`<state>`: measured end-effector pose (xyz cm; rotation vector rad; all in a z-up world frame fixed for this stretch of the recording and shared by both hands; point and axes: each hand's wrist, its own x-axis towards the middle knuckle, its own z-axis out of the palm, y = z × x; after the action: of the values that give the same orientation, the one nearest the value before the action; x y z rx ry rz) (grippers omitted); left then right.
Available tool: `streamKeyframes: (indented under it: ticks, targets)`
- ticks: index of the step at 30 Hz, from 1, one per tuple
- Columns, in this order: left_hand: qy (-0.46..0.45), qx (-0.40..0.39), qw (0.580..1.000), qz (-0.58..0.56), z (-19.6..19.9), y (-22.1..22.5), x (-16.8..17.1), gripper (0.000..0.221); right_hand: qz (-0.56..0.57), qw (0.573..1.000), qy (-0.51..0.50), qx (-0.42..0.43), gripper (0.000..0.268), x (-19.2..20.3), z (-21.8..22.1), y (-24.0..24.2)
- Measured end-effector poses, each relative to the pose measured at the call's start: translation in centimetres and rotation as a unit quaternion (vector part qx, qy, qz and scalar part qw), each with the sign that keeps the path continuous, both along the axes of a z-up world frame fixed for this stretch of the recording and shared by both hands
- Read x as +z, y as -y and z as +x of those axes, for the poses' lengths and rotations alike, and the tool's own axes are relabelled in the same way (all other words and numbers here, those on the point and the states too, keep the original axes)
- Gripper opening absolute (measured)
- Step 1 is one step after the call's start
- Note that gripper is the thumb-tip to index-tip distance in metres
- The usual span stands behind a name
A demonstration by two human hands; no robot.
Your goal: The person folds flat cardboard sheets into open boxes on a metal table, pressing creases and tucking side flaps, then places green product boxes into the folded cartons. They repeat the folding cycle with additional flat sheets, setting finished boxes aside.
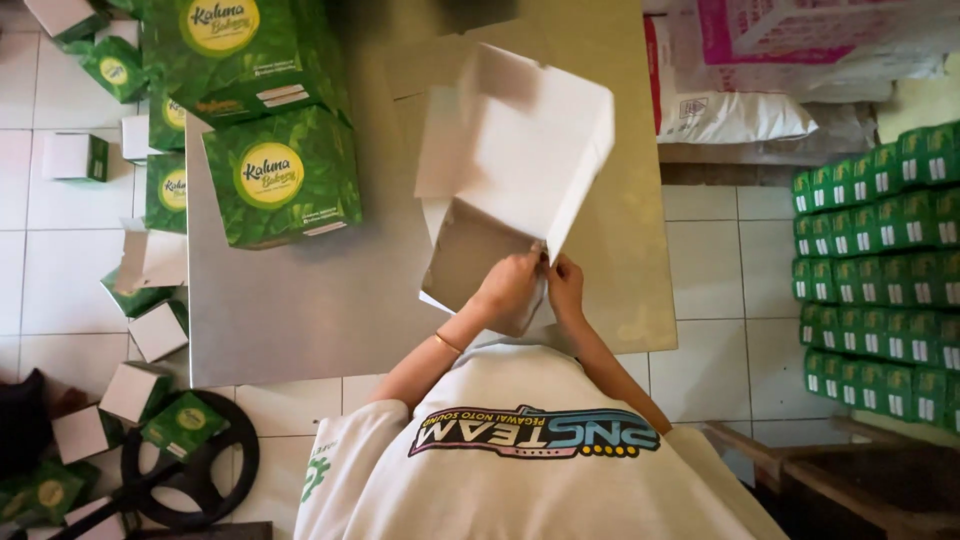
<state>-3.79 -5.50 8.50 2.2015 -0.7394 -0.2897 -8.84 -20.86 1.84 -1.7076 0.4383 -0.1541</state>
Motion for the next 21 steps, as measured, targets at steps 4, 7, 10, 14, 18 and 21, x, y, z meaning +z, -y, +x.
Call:
streamKeyframes:
  ticks: [4,7,10,14,18,21]
  targets:
    - [-0.004,-0.018,0.999,0.035,-1.4,-0.5,-0.4,0.061,0.107,0.992,-0.048,-0.043,0.021,-3.9,-0.7,0.6]
    - [-0.043,-0.031,0.997,0.062,-1.9,-1.0,1.2,0.065,0.133,0.987,-0.066,-0.068,0.025,-5.1,-1.4,0.1]
    - [-0.019,-0.016,1.0,-0.005,-1.9,-1.7,0.0,0.062,0.14,0.986,-0.084,-0.041,0.028,-6.4,-1.5,1.4]
    - [-0.005,-0.014,0.998,-0.066,-1.7,-2.4,0.9,0.061,0.243,0.965,-0.073,-0.071,0.022,-3.6,-1.3,1.6]
    - [-0.015,-0.027,0.996,-0.086,-1.6,-2.6,-0.8,0.053,0.074,0.994,-0.019,0.072,0.023,-4.0,-0.7,3.5]
    - [-0.032,-0.046,0.995,-0.077,-1.5,-2.8,-0.5,0.051,0.039,0.992,-0.006,0.117,0.022,-4.7,-0.9,4.1]
